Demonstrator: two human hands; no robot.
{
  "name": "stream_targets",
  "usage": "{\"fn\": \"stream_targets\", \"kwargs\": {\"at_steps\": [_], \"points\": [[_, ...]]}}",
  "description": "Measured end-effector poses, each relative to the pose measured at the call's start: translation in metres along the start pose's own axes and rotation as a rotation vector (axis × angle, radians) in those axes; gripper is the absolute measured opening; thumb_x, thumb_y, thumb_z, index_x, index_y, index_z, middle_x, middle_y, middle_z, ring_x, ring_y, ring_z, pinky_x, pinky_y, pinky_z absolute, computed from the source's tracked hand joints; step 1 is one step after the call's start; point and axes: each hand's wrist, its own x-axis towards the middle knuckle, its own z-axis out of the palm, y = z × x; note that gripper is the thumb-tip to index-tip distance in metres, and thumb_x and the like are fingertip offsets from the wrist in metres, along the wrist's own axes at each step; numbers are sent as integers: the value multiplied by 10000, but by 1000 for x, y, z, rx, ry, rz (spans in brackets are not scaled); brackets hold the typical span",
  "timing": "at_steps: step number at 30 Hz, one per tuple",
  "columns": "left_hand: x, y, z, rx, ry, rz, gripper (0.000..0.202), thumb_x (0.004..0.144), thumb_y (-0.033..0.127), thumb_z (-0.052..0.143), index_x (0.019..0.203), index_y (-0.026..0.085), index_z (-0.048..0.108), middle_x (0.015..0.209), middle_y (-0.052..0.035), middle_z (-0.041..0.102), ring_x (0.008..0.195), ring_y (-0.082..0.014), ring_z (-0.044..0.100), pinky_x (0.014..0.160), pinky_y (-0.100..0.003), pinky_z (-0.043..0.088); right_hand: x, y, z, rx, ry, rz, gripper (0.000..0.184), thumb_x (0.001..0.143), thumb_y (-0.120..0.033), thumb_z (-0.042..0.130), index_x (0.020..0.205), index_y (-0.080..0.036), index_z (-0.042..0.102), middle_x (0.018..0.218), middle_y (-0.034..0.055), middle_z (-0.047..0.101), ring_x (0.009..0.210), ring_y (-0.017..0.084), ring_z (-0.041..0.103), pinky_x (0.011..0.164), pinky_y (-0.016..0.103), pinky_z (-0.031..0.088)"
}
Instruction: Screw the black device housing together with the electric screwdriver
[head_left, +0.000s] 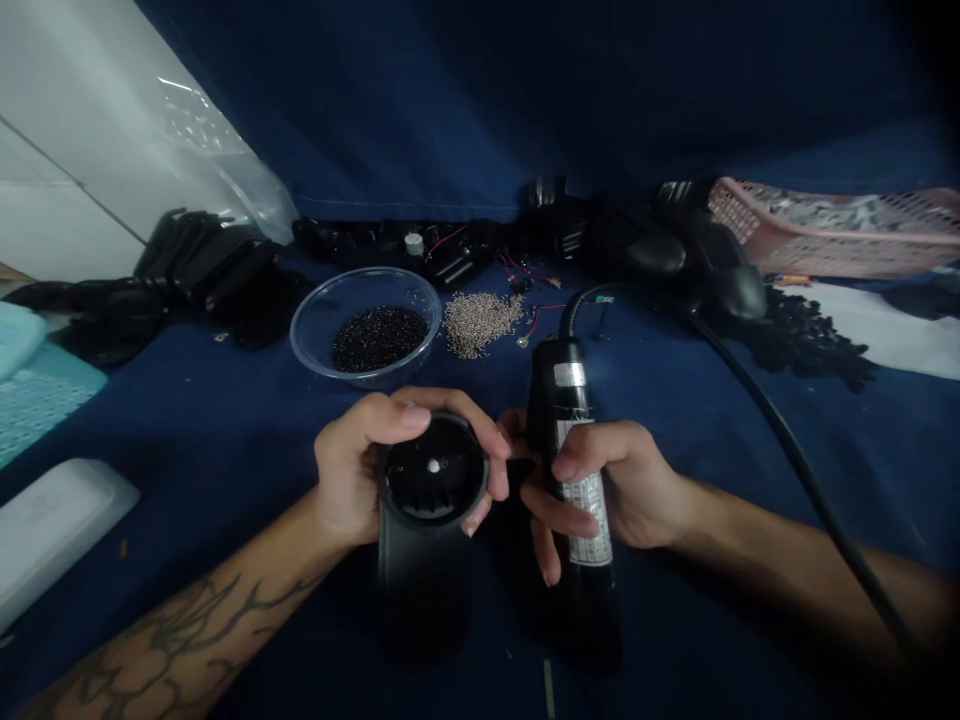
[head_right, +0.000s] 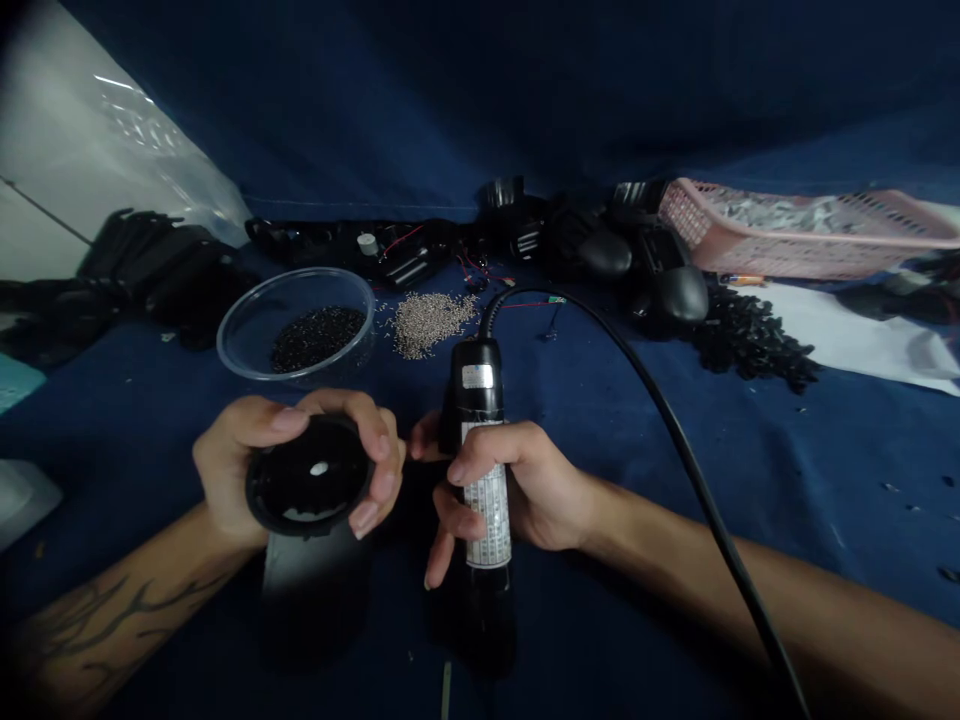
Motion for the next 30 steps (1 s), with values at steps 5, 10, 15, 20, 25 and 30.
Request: {"fn": "stream_targets", "kwargs": {"at_steps": [5,10,15,20,25,30], "points": [[2,7,-3,22,165,87,506,823,467,429,938,75,727,816,-140,692,630,-247,641,578,-360,482,-1,0,1,-36,-33,60,207,796,-186,469,1001,-158,474,583,-3,572,489,110,544,679,420,611],[7,4,3,122,356,129,414,828,449,447,910,107,665,896,-116,651,608,-234,628,585,-387,506,-3,0,0,-87,-46,184,242,788,-244,495,1004,-136,515,572,21,584,603,221,692,644,345,581],[8,1,11,118,449,71,415,883,465,500,1086,140,657,996,-121,658,761,-255,666,702,-389,541,-3,-2,-1,-82,-51,181,440,746,-225,476,1145,-79,590,552,22,575,569,190,680,619,279,568],[11,6,12,-102,235,22,478,904,435,540,1277,155,644,1212,-160,677,1007,-335,702,842,-427,551,-4,-2,0,-34,54,95,345,711,-212,501,1026,-117,608,508,7,549,485,135,595,583,233,548],[13,5,7,-136,80,-60,633,772,384,738,1370,233,597,1181,-127,709,1027,-347,704,923,-469,507,-5,-3,1,50,50,46,304,651,-183,505,930,-128,612,524,14,574,425,96,507,535,203,511],[13,3,1,-7,44,-86,634,815,396,756,1400,249,561,1165,-153,701,994,-324,702,784,-405,544,-5,-3,-3,20,134,62,317,588,-208,534,882,-118,614,603,47,614,486,133,564,480,201,465]]}}
